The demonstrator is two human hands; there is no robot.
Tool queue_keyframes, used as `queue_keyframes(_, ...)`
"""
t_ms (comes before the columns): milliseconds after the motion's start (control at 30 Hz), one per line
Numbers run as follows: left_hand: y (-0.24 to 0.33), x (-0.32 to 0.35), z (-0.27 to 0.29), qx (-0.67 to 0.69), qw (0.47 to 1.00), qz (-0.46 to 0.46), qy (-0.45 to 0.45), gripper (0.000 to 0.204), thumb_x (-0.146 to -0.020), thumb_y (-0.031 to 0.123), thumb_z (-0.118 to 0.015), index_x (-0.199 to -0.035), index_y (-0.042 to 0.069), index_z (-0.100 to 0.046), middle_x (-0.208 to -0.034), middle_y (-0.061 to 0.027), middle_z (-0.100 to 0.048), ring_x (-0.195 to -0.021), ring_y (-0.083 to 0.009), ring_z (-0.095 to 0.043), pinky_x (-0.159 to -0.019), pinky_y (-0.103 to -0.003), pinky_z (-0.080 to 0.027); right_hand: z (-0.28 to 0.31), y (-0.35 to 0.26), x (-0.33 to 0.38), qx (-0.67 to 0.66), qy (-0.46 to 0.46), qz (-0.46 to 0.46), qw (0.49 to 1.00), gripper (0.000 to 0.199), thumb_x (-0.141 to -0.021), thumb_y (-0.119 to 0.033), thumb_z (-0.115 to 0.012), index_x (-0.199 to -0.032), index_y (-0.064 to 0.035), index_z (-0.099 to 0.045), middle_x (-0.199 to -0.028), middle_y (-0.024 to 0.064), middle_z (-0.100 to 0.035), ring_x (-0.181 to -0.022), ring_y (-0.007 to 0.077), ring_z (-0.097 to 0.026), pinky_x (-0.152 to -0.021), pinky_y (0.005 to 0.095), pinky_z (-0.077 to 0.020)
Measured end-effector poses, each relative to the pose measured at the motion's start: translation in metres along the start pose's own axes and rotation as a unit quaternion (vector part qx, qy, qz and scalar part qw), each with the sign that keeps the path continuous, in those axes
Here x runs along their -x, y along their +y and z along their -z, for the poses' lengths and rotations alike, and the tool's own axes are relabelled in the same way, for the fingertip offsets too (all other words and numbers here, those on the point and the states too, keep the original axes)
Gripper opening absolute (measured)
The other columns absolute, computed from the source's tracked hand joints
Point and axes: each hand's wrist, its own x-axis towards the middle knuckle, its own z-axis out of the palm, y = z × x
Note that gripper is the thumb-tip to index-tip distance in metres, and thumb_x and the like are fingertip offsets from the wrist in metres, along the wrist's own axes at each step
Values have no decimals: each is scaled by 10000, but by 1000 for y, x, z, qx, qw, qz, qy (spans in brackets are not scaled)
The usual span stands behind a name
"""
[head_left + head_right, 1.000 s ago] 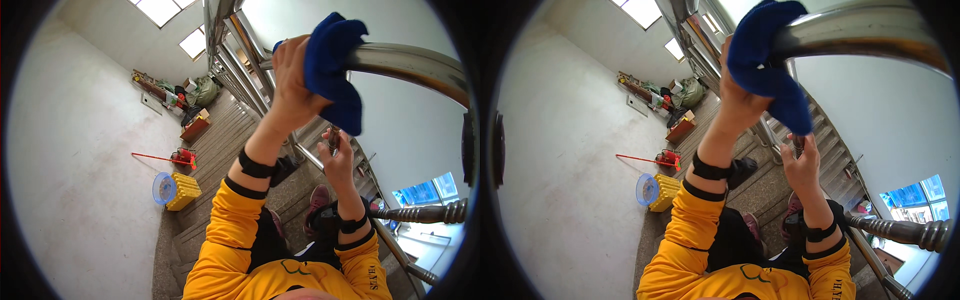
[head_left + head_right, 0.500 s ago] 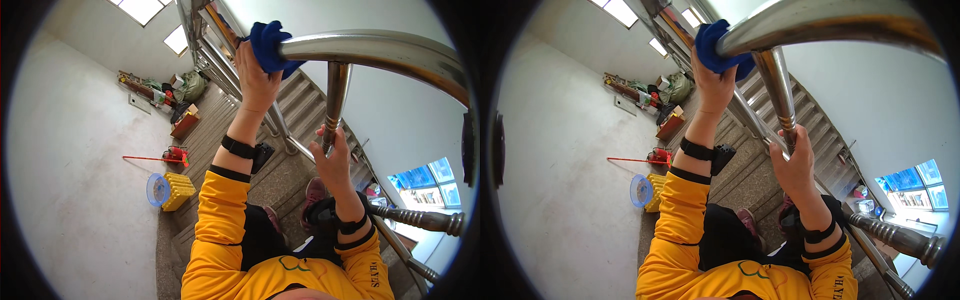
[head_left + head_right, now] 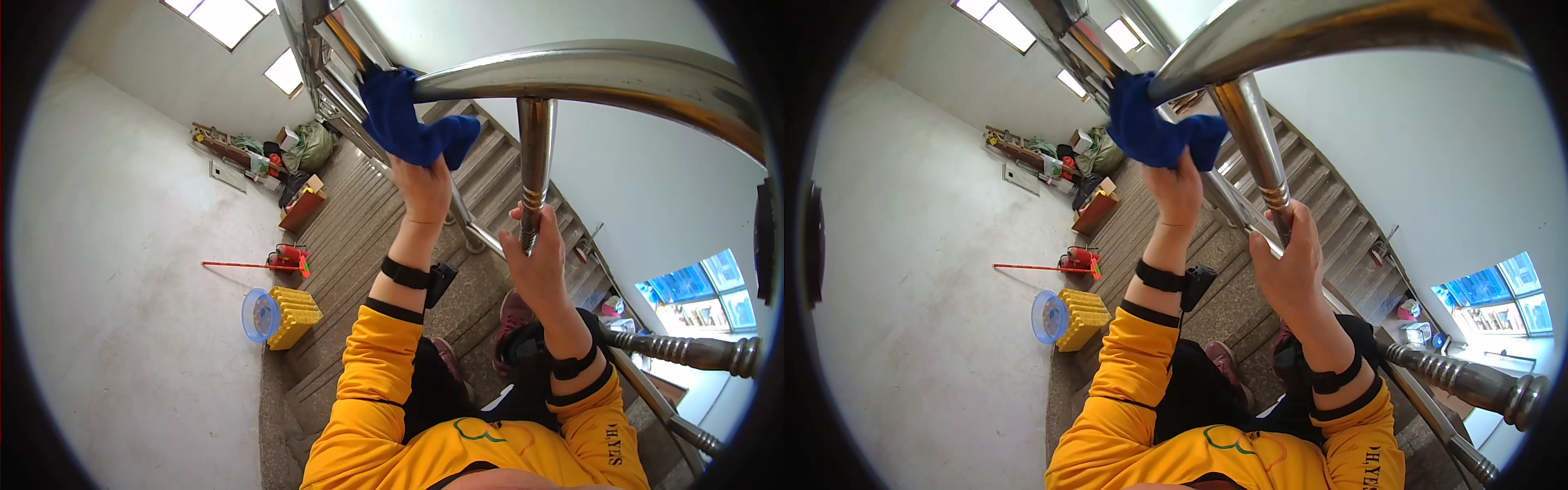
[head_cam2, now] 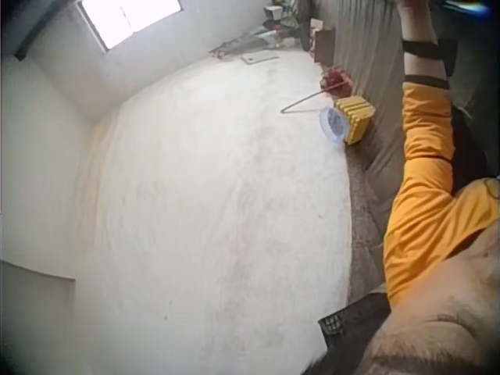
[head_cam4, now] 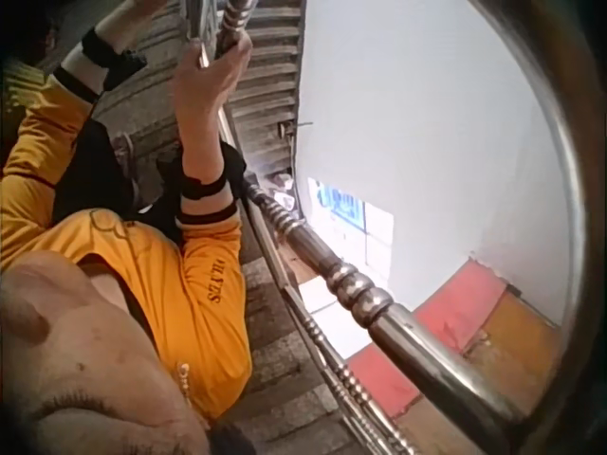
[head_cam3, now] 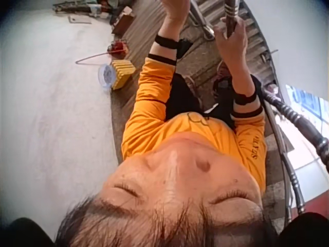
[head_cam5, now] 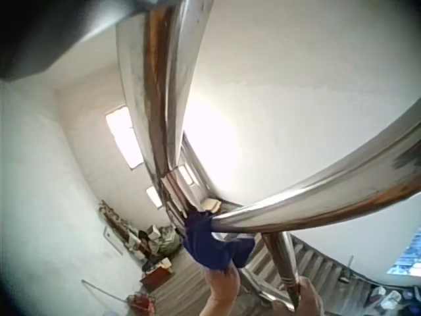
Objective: Wiping and cleaning the metal railing on a staircase.
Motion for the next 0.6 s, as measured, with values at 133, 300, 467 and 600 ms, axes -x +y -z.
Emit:
queue_keyframes(133,-13,9,-23,-152,984,-86,35,290,-816,108,-621,-1051,-27,-518,-1208,-263,-449,-1146,-476,-380,-1005,-511,-277,-1,-1,2,-7,4,9,1000,382,-751,-62,-652,-1088,-22,-477,-950,82,-574,-856,168,-548,-795,316,-425)
queue_keyframes(300,-23,-21,-36,160,940,252,165,570,-752,179,-734,-1198,-31,-448,-1184,-190,-508,-1100,-274,-504,-945,-362,-391,0,-1,3,-10,-1,-6,1000,396,-752,-43,-644,-1109,-19,-474,-959,80,-576,-885,172,-554,-827,307,-420)
queue_keyframes(467,-40,-34,-8,232,930,265,107,588,-687,181,-784,-1139,-35,-478,-1031,-98,-597,-948,-202,-580,-868,-292,-448,0,-7,3,0,-19,-13,1000,402,-752,-18,-632,-1115,-6,-459,-970,81,-552,-920,164,-545,-845,302,-417)
queue_keyframes(600,-28,-59,6,197,959,200,30,538,-669,157,-796,-1089,-20,-509,-989,-89,-616,-874,-162,-595,-778,-264,-487,-4,0,3,34,-32,-23,999,404,-754,-1,-623,-1118,-20,-447,-960,73,-528,-912,159,-533,-830,297,-421)
